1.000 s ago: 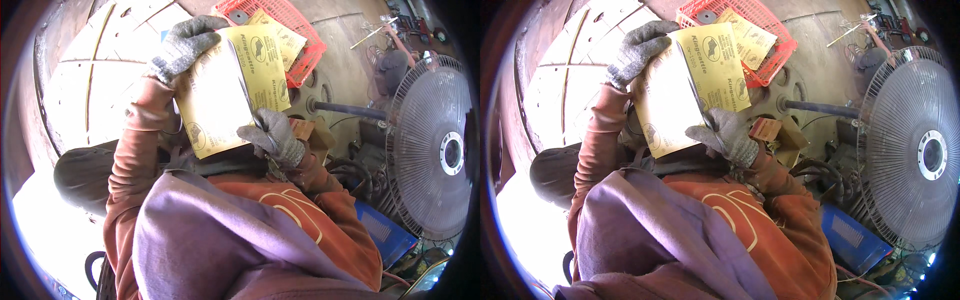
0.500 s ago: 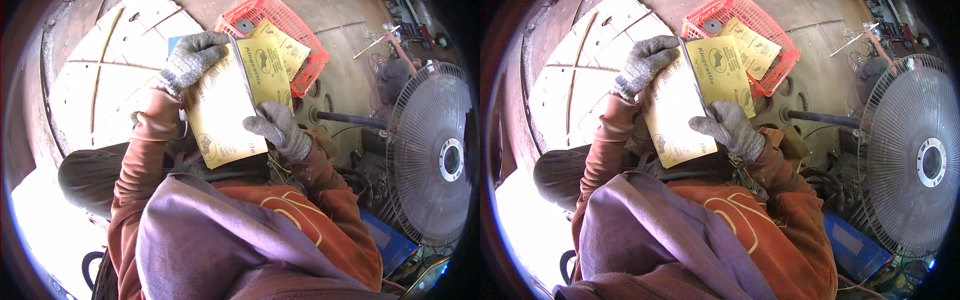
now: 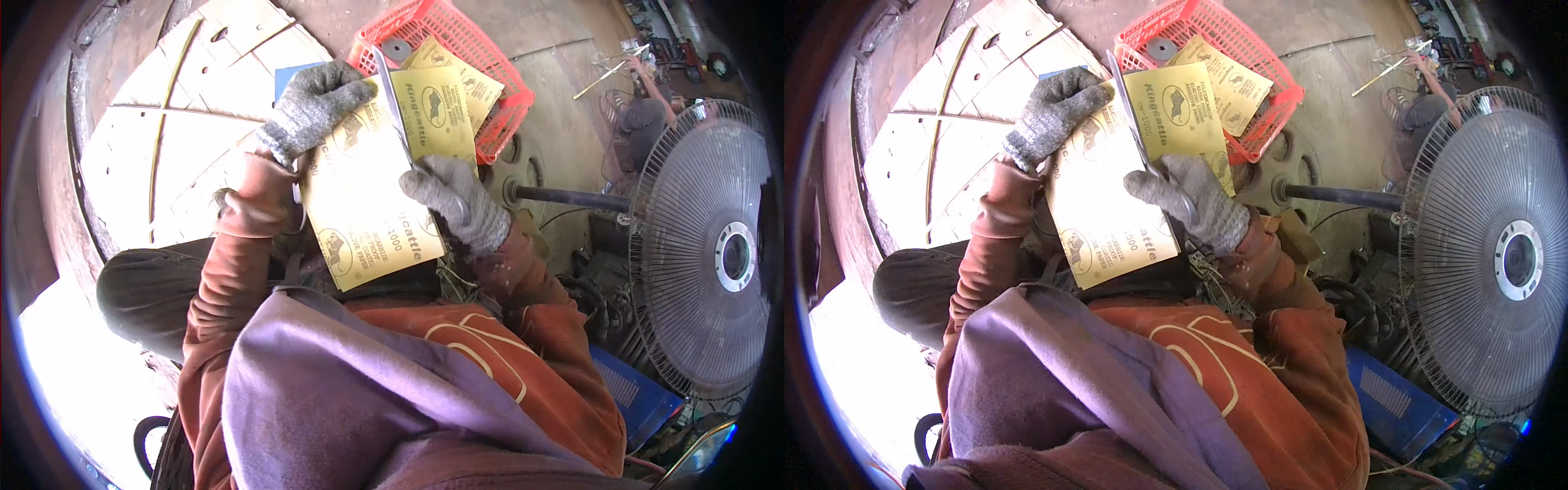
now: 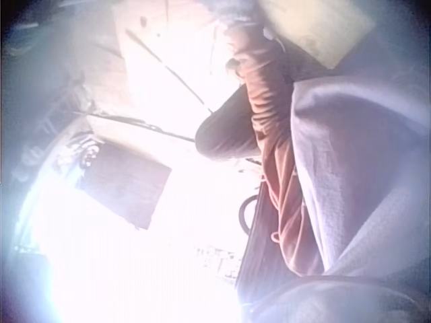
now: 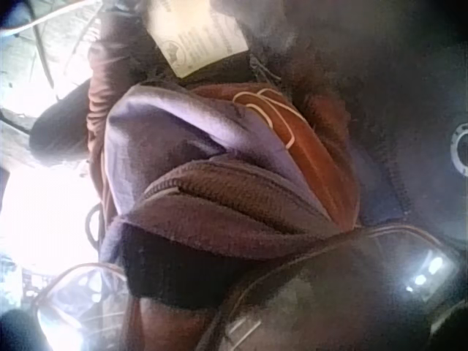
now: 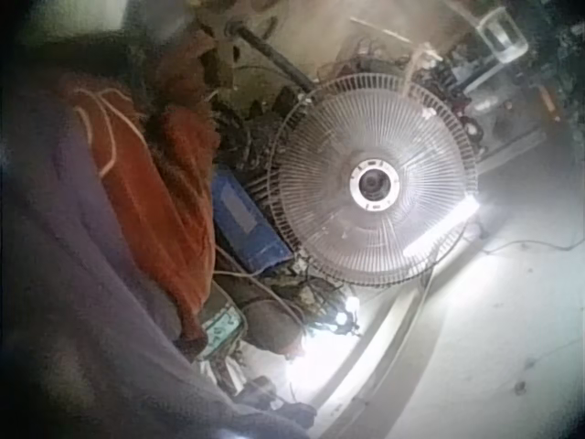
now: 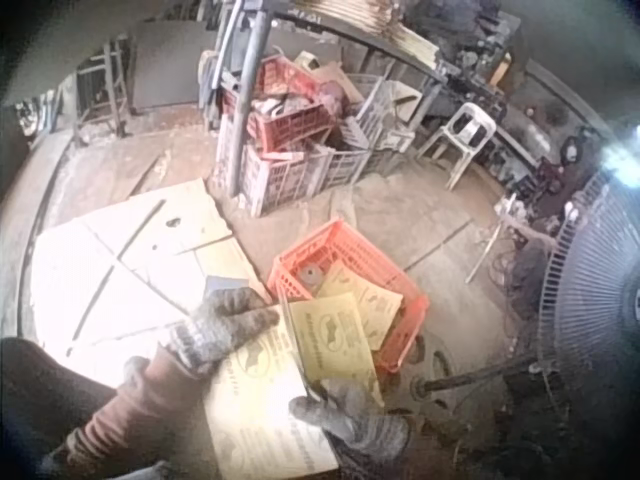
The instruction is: The person uses shears to cut a sheet of sandpaper into smaller rectangular pieces while working on their lap.
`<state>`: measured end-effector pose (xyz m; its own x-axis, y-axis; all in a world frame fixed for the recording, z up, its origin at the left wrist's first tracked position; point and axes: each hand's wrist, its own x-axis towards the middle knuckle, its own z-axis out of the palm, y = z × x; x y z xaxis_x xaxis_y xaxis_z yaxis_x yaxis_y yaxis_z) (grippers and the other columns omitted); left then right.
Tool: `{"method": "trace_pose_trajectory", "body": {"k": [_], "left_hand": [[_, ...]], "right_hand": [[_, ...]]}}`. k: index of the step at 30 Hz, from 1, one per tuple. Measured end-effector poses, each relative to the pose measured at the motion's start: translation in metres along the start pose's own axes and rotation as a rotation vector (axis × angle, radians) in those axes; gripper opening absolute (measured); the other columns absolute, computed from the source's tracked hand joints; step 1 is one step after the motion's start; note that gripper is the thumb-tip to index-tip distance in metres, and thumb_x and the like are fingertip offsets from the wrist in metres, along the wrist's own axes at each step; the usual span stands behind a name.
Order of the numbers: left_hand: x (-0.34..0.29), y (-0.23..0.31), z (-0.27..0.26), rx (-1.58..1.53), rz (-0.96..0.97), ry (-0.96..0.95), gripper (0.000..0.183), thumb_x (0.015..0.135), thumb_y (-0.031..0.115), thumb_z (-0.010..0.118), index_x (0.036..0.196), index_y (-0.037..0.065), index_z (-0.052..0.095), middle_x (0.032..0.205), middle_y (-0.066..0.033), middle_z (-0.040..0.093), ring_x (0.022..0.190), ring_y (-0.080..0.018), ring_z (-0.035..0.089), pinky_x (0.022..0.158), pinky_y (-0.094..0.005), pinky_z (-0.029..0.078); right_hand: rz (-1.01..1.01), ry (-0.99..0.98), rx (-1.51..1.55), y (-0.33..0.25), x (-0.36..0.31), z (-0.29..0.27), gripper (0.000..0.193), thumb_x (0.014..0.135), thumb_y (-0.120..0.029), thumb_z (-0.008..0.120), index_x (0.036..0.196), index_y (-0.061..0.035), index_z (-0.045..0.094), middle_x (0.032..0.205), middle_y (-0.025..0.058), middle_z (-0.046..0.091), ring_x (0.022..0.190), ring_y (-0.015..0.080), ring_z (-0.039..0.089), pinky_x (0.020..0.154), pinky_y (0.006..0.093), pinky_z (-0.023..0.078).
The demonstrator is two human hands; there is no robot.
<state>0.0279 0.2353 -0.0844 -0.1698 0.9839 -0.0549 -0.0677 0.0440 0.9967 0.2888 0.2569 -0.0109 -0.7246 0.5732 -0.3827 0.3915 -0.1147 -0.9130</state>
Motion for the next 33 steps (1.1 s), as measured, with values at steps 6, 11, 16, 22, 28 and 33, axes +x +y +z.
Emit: {"method": "trace_pose_trajectory", "body": {"k": [6, 11, 16, 22, 28, 33], "left_hand": [[0.003, -0.004, -0.001, -0.008, -0.029, 0.004, 0.023, 0.097, 0.024, 0.080, 0.099, 0.001, 0.076, 0.086, -0.0010, 0.072, 0.077, -0.0074, 0.063, 0.071, -0.0267, 0.055], [0.004, -0.013, -0.002, -0.075, -0.013, 0.002, 0.023, 0.097, 0.022, 0.080, 0.097, 0.000, 0.074, 0.086, -0.0008, 0.072, 0.078, -0.0073, 0.063, 0.070, -0.0265, 0.054], [0.001, -0.012, 0.000, -0.203, -0.078, -0.023, 0.014, 0.099, 0.015, 0.076, 0.100, 0.001, 0.073, 0.087, 0.0008, 0.070, 0.078, -0.0062, 0.061, 0.071, -0.0245, 0.052], [-0.002, -0.016, 0.000, -0.155, -0.025, -0.003, 0.013, 0.099, 0.014, 0.075, 0.100, 0.001, 0.072, 0.089, -0.0002, 0.070, 0.079, -0.0072, 0.062, 0.071, -0.0239, 0.053], [-0.001, -0.013, 0.001, -0.269, -0.108, -0.015, 0.014, 0.100, 0.013, 0.074, 0.104, 0.000, 0.071, 0.090, -0.0016, 0.072, 0.079, -0.0072, 0.064, 0.072, -0.0235, 0.054], [-0.002, -0.008, 0.004, -0.294, -0.136, -0.028, 0.013, 0.101, 0.012, 0.073, 0.103, 0.000, 0.071, 0.089, -0.0006, 0.071, 0.076, -0.0064, 0.062, 0.069, -0.0234, 0.052]], "right_hand": [[-0.056, 0.015, 0.056, 0.016, 0.008, 0.001, 0.047, 0.098, -0.042, 0.076, 0.098, 0.0045, 0.074, 0.085, 0.0052, 0.072, 0.080, 0.0112, 0.063, 0.071, 0.0324, 0.052], [-0.081, 0.098, -0.013, 0.014, 0.005, 0.012, 0.040, 0.095, -0.035, 0.082, 0.097, 0.0044, 0.074, 0.084, 0.0072, 0.073, 0.077, 0.0106, 0.064, 0.068, 0.0311, 0.052], [-0.009, 0.019, 0.046, -0.005, 0.012, 0.006, 0.048, 0.099, -0.044, 0.075, 0.099, 0.0041, 0.074, 0.086, 0.0095, 0.075, 0.079, 0.0145, 0.069, 0.070, 0.0331, 0.054], [0.039, -0.026, 0.131, -0.008, 0.032, 0.003, 0.050, 0.100, -0.047, 0.071, 0.099, 0.0031, 0.075, 0.084, 0.0085, 0.075, 0.079, 0.0173, 0.071, 0.073, 0.0338, 0.055], [-0.020, 0.016, 0.053, 0.010, 0.031, 0.002, 0.046, 0.098, -0.043, 0.076, 0.101, 0.0035, 0.075, 0.089, 0.0077, 0.076, 0.082, 0.0136, 0.069, 0.075, 0.0320, 0.055], [-0.029, -0.014, 0.075, 0.008, 0.036, -0.004, 0.051, 0.098, -0.046, 0.075, 0.102, 0.0044, 0.075, 0.091, 0.0082, 0.076, 0.084, 0.0127, 0.069, 0.076, 0.0306, 0.054]]}}
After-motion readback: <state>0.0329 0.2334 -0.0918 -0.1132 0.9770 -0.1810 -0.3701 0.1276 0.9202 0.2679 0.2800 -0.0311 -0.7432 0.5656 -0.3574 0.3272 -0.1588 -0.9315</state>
